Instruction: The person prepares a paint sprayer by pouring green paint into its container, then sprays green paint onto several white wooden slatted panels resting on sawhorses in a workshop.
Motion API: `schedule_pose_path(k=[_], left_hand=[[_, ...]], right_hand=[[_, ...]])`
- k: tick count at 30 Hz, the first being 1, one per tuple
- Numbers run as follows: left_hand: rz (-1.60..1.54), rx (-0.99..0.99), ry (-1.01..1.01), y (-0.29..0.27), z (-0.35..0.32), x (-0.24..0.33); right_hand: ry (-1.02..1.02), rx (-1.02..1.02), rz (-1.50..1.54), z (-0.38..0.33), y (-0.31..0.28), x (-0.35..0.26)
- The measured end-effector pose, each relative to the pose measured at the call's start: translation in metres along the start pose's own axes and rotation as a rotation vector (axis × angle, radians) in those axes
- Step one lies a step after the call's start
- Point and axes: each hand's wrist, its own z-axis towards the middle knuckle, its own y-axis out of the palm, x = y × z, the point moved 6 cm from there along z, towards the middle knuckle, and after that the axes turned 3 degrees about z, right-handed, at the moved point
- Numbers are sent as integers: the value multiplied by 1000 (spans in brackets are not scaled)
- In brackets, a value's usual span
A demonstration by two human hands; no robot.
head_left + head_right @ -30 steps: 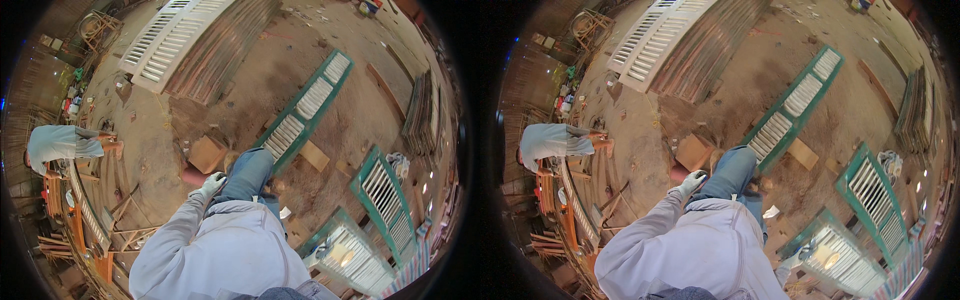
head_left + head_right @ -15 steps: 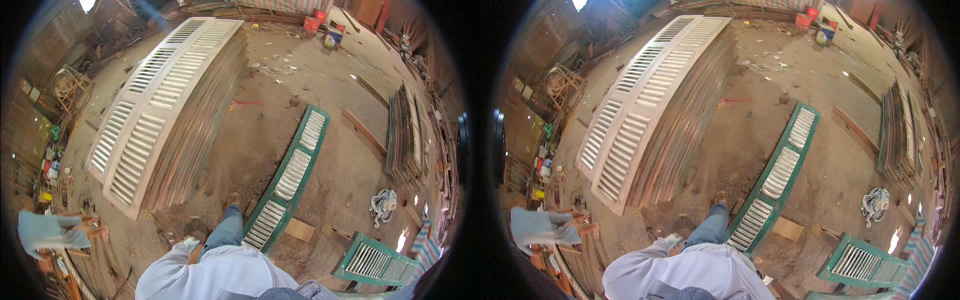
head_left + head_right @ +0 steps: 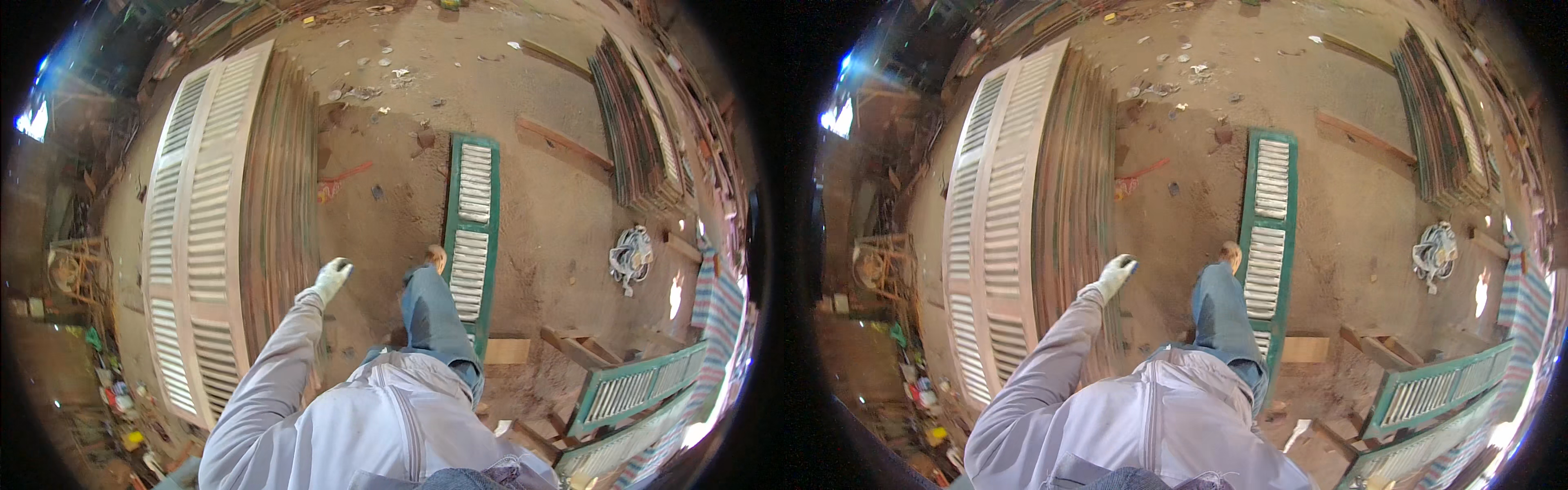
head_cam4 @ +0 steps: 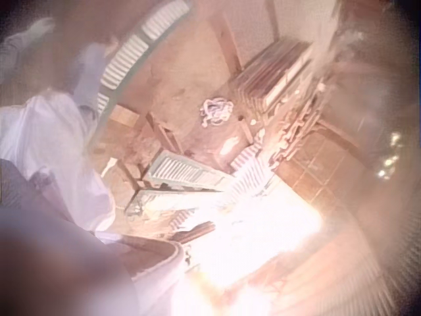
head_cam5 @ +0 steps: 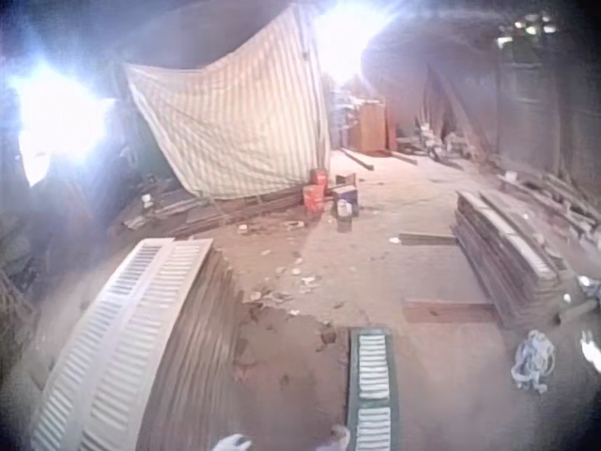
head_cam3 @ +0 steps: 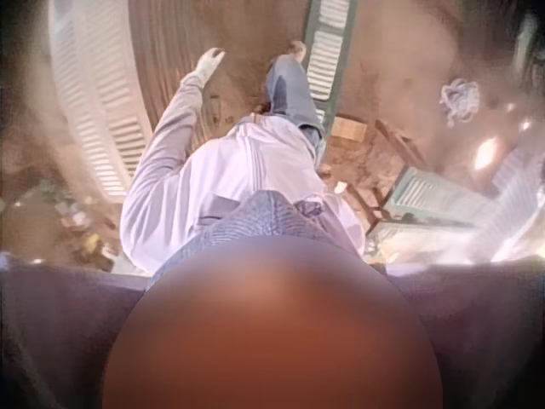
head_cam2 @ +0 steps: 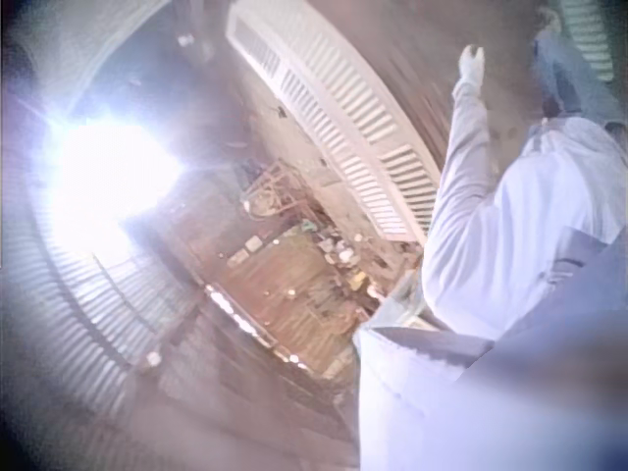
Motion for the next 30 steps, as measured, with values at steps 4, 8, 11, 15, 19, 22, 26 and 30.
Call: schedule_pose_path(k=[4, 8, 11, 15, 19, 22, 26, 30], left_hand=[[234, -209, 304, 15, 100, 52], [162, -282, -350, -46, 122, -17], [142, -272, -819, -154, 76, -48], [132, -181, -967, -241, 104, -2], [143, -219, -930, -224, 257, 50], [248, -302, -657, -188, 443, 102], [570, -83, 244, -145, 761, 334], [-736, -264, 157, -64, 1020, 673]], right_hand=[[90, 39, 62, 84, 52, -62], [168, 39, 68, 178, 85, -143], [187, 53, 89, 246, 94, -221], [147, 76, 168, 340, 110, -350], [107, 73, 203, 427, 140, -455], [133, 89, 209, 472, 160, -507], [226, 108, 200, 508, 165, -577], [282, 144, 240, 562, 166, -662]])
